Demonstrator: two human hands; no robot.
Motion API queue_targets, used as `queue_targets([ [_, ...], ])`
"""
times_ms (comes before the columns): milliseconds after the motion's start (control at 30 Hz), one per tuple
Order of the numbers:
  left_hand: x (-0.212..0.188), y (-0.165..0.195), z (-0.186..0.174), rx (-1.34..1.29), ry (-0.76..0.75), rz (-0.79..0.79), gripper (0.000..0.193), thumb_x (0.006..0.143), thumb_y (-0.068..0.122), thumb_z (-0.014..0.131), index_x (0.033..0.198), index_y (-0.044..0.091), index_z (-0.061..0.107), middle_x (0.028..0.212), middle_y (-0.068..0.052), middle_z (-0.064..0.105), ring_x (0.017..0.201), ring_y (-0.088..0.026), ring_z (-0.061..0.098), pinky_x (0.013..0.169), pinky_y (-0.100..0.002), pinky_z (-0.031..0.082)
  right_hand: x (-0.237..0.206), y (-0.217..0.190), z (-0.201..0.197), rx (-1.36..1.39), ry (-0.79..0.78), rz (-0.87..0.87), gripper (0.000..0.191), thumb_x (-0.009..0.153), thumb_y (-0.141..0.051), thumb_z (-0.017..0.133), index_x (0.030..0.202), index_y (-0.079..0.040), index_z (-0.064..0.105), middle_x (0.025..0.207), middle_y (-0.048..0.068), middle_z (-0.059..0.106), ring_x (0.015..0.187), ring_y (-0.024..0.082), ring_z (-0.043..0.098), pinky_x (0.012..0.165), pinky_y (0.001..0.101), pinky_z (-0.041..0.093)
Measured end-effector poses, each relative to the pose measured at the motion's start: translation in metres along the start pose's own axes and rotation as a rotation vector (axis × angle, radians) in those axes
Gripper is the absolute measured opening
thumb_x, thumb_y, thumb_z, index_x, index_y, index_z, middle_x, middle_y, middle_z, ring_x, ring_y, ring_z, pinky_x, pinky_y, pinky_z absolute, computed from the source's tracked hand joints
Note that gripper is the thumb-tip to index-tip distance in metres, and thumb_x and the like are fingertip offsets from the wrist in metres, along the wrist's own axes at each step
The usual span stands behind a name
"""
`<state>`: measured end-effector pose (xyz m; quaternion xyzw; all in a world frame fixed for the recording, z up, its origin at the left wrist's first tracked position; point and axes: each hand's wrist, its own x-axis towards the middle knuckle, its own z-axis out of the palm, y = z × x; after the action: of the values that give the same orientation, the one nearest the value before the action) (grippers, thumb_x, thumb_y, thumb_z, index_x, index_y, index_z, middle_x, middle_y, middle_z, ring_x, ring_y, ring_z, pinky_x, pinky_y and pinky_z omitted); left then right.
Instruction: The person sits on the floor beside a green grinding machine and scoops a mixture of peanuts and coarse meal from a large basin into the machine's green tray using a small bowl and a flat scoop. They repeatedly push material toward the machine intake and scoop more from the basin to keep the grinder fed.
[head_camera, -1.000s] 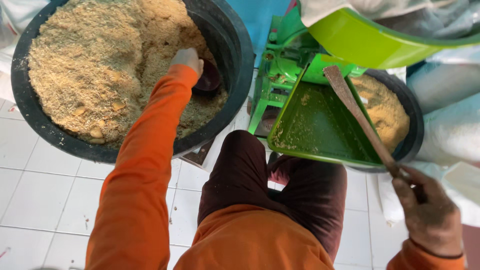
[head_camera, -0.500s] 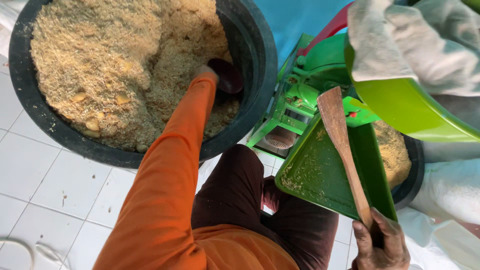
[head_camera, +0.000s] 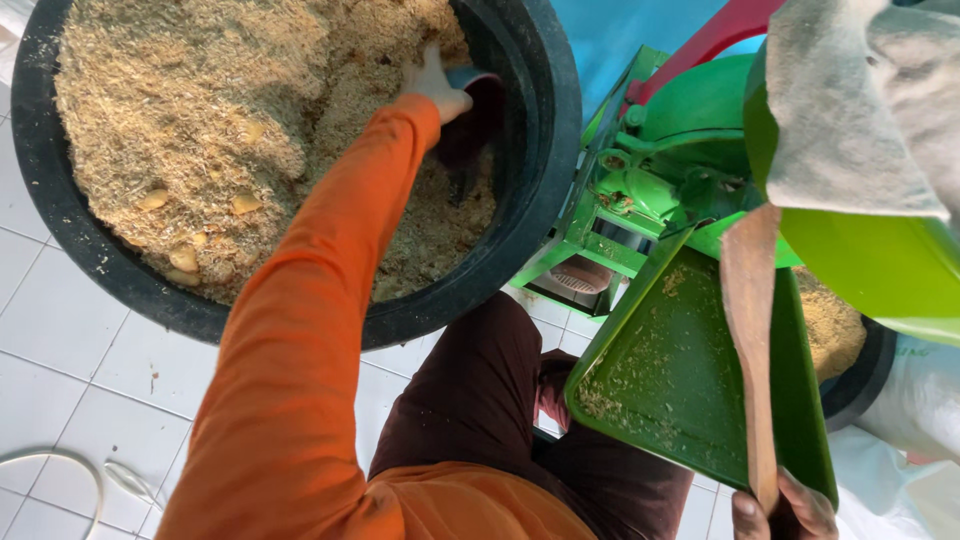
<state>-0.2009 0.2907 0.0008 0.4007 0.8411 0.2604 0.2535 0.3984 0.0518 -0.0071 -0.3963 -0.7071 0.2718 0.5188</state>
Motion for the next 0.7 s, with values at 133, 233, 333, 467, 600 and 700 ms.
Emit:
queue_targets([
  [133,0.004,-0.008,-0.016,0.783,0.152,0.488,0.102,0.082,0.020,0.081,0.167,0.016,0.024,0.152,-0.033,0.035,0.146,-0.053,0.035,0.119,-0.060,0.031,0.008,0.003,-0.008,0.068,-0.060,0.067,0.036,0.102,-0.021,0.070,0.127,-0.001,0.054,0.115,0.016,0.059,0.110,0.022,0.057,0.104,0.0358,0.047],
  [233,0.001,-0.020,-0.004,1.134,0.136,0.731,0.106,0.071,0.022,0.086,0.160,0.013,0.030,0.145,-0.032,0.039,0.136,-0.051,0.038,0.112,-0.062,0.030,0.003,0.013,-0.021,0.096,-0.090,0.133,0.037,0.101,-0.025,0.071,0.125,-0.001,0.055,0.105,0.014,0.058,0.099,0.020,0.056,0.095,0.0343,0.048],
  [333,-0.006,-0.027,0.022,1.227,0.004,0.803,0.106,0.066,0.034,0.087,0.154,0.014,0.031,0.144,-0.032,0.039,0.130,-0.049,0.038,0.104,-0.063,0.031,-0.010,0.033,-0.040,0.111,-0.104,0.223,0.039,0.099,-0.028,0.072,0.123,-0.001,0.056,0.096,0.011,0.058,0.087,0.018,0.054,0.086,0.0328,0.049],
  [467,-0.017,-0.037,0.034,1.031,-0.194,0.595,0.097,0.072,0.041,0.082,0.155,0.013,0.040,0.145,-0.028,0.045,0.135,-0.047,0.042,0.108,-0.062,0.034,-0.022,0.057,-0.062,0.207,-0.061,0.607,0.041,0.098,-0.033,0.073,0.121,-0.002,0.058,0.083,0.008,0.057,0.071,0.015,0.053,0.075,0.0309,0.050],
  [600,-0.033,-0.039,0.042,0.901,-0.265,0.527,0.071,0.086,0.051,0.071,0.142,0.011,0.057,0.139,-0.028,0.057,0.133,-0.047,0.051,0.108,-0.060,0.041,-0.037,0.045,-0.057,0.076,0.006,0.527,0.043,0.097,-0.031,0.074,0.123,-0.001,0.058,0.080,0.006,0.059,0.063,0.011,0.052,0.066,0.0255,0.049],
  [700,-0.047,-0.032,0.040,0.825,-0.384,0.465,0.078,0.084,0.056,0.069,0.144,0.007,0.056,0.133,-0.027,0.063,0.122,-0.046,0.060,0.101,-0.054,0.049,-0.044,0.018,-0.044,-0.029,0.042,0.508,0.044,0.096,-0.022,0.072,0.130,-0.002,0.056,0.100,0.004,0.065,0.069,0.007,0.057,0.062,0.0239,0.053],
])
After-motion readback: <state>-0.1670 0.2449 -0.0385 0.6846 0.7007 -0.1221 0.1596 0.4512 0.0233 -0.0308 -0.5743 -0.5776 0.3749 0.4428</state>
